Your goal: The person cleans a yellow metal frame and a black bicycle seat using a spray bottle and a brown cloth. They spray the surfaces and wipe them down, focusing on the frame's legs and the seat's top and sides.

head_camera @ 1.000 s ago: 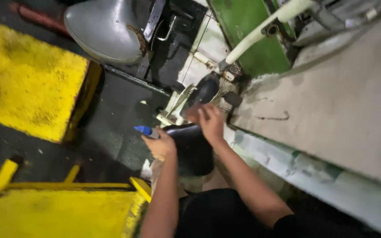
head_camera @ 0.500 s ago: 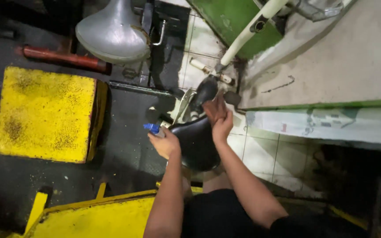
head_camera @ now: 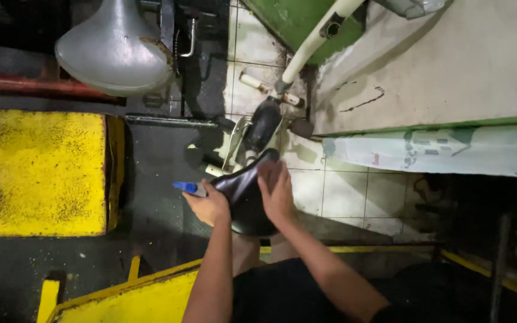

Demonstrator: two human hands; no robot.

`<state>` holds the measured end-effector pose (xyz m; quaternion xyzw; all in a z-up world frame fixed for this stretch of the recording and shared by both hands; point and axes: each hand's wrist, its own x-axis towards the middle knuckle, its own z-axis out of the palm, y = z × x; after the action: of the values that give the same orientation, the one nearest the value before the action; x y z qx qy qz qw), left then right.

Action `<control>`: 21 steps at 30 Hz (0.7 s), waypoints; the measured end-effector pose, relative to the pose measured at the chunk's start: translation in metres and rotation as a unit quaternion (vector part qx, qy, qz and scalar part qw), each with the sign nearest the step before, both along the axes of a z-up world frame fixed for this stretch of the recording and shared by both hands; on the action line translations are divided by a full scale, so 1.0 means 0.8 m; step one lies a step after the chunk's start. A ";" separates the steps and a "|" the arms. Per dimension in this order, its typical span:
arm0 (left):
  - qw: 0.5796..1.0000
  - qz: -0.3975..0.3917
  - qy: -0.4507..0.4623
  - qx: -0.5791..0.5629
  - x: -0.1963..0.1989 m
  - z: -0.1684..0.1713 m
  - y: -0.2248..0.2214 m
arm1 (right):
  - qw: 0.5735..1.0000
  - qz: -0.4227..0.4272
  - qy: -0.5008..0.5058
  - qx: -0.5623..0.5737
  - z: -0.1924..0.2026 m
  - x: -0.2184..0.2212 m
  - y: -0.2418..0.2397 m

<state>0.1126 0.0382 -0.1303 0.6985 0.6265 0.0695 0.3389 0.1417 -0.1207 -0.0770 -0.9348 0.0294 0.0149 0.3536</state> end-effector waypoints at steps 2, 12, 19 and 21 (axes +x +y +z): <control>0.999 -0.012 -0.004 0.030 -0.014 -0.017 -0.003 | 1.000 -0.012 0.021 -0.013 -0.001 0.024 0.008; 0.999 0.006 -0.017 0.034 -0.008 -0.008 -0.012 | 0.850 0.347 0.292 -0.267 0.047 0.156 0.099; 0.994 0.041 -0.101 0.004 -0.013 -0.001 -0.011 | 0.928 0.372 -0.011 0.017 0.059 0.051 0.068; 0.996 0.044 -0.076 0.008 -0.007 0.017 -0.010 | 0.950 0.305 0.032 0.063 0.061 0.017 0.033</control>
<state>0.1073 0.0303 -0.1165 0.6658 0.6284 0.1419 0.3765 0.1555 -0.0942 -0.0278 -0.8739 -0.2466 0.1538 0.3897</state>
